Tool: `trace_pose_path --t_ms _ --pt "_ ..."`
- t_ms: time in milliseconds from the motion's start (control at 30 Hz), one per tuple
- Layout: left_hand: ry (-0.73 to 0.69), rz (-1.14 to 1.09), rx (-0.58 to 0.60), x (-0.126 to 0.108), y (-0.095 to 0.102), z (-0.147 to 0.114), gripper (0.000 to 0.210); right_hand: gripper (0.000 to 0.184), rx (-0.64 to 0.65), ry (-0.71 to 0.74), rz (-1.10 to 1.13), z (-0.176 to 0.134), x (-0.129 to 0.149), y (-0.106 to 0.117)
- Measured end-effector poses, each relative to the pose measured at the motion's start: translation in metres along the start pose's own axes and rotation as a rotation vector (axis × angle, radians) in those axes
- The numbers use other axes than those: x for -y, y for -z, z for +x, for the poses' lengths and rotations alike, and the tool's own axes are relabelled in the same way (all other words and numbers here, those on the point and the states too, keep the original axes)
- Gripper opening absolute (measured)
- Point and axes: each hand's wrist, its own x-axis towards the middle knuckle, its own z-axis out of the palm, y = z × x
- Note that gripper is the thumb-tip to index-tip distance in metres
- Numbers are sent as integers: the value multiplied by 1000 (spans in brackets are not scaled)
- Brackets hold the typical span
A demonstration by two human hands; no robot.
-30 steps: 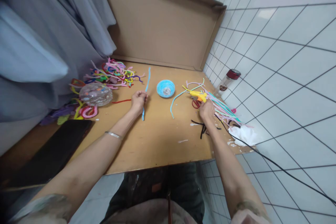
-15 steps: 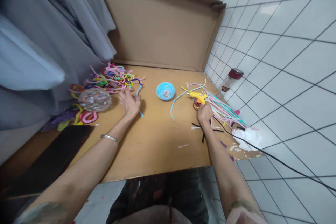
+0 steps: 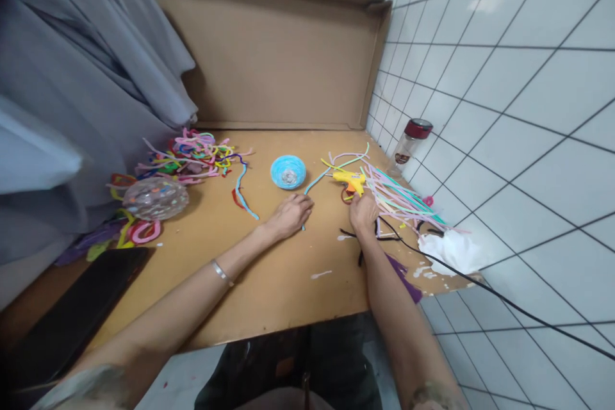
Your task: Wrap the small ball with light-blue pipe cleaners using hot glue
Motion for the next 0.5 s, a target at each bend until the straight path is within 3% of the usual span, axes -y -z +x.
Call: trace_pose_path --t_ms 200,300,400,500 --pt "209 125 -44 -16 -1 -11 28 44 32 46 51 -7 1 6" --pt "194 38 -130 -27 5 -7 27 44 -2 49 93 -10 3 10" --pt "166 -288 -259 -38 6 12 23 44 -55 48 132 -14 7 12" --pt "259 -820 -195 -54 -4 41 18 44 -122 76 182 -18 9 12"
